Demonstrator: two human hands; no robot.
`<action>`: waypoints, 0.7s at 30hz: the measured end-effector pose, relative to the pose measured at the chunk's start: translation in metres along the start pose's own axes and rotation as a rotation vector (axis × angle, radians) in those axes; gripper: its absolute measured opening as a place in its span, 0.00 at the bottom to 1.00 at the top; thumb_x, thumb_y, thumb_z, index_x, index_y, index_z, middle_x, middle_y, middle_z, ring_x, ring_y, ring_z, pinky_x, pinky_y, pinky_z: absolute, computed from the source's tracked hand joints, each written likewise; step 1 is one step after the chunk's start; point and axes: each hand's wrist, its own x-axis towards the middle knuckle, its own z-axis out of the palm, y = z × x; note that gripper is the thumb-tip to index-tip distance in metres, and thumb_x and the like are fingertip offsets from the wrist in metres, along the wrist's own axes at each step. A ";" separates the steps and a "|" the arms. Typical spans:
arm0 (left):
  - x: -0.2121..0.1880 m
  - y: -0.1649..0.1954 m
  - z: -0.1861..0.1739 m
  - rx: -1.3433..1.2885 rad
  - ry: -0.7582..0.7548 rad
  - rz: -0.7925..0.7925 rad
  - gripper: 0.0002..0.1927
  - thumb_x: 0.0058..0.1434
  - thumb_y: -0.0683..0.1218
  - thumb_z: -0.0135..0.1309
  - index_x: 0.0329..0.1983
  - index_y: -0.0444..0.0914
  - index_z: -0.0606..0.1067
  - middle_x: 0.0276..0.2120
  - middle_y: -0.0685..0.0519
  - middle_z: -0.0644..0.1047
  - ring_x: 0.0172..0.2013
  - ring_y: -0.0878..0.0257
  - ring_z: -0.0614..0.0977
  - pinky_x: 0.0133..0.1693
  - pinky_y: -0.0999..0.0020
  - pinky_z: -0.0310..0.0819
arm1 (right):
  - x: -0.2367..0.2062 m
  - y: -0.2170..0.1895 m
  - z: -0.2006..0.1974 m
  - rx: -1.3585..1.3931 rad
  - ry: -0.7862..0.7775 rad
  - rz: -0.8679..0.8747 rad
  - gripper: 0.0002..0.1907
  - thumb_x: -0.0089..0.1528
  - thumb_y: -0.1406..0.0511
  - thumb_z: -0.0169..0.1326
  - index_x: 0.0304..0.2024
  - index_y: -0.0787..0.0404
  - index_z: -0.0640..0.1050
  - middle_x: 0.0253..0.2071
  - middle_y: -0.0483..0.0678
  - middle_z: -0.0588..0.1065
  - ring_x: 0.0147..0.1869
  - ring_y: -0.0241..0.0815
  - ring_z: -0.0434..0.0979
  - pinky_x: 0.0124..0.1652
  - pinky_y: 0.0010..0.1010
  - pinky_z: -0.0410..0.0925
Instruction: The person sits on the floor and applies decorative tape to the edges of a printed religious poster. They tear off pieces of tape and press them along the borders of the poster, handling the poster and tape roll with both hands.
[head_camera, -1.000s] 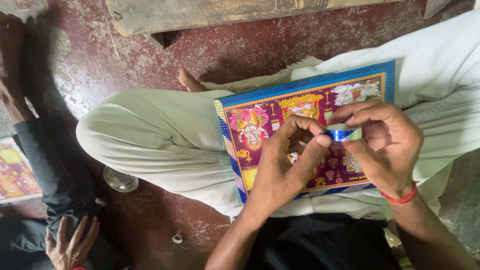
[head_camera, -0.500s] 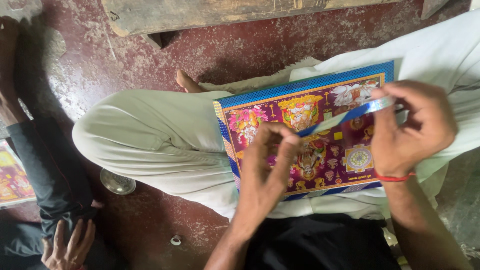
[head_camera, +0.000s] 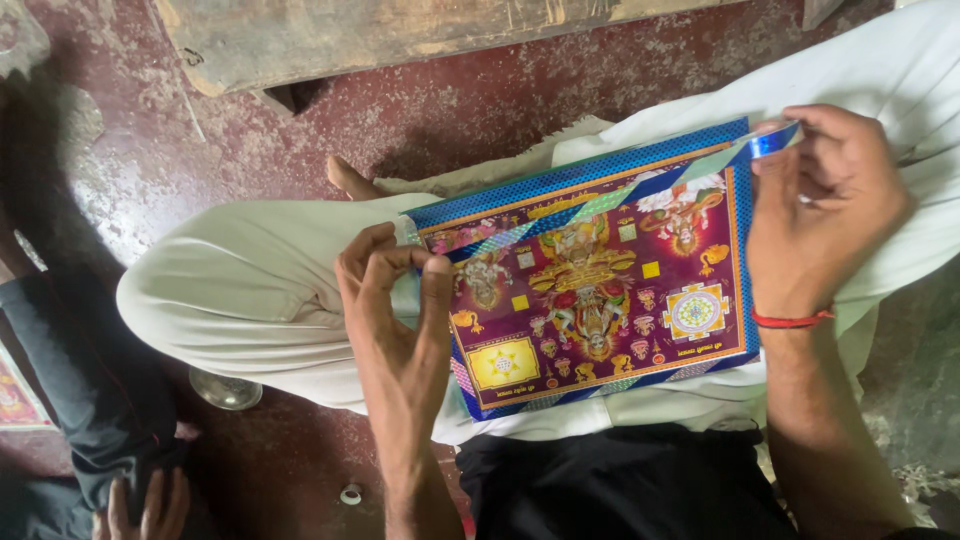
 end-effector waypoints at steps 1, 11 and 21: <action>0.002 0.000 -0.001 0.005 -0.010 0.011 0.12 0.68 0.48 0.58 0.37 0.33 0.77 0.60 0.41 0.71 0.62 0.51 0.72 0.61 0.50 0.67 | 0.000 -0.001 0.000 0.011 -0.013 0.072 0.08 0.75 0.77 0.55 0.56 0.71 0.72 0.45 0.54 0.81 0.43 0.34 0.81 0.41 0.17 0.71; 0.019 -0.013 -0.007 -0.397 -0.191 -0.230 0.13 0.67 0.47 0.56 0.40 0.30 0.76 0.64 0.36 0.69 0.58 0.53 0.78 0.62 0.56 0.75 | -0.008 0.018 -0.001 0.228 -0.039 0.110 0.11 0.81 0.79 0.51 0.58 0.70 0.62 0.48 0.62 0.81 0.50 0.39 0.84 0.48 0.19 0.74; -0.002 -0.009 -0.021 -0.393 -0.091 -0.050 0.11 0.67 0.44 0.59 0.43 0.29 0.77 0.66 0.36 0.70 0.63 0.53 0.78 0.64 0.52 0.71 | -0.019 0.036 -0.010 0.375 0.077 0.195 0.14 0.78 0.80 0.49 0.62 0.70 0.63 0.46 0.56 0.76 0.51 0.42 0.82 0.45 0.20 0.71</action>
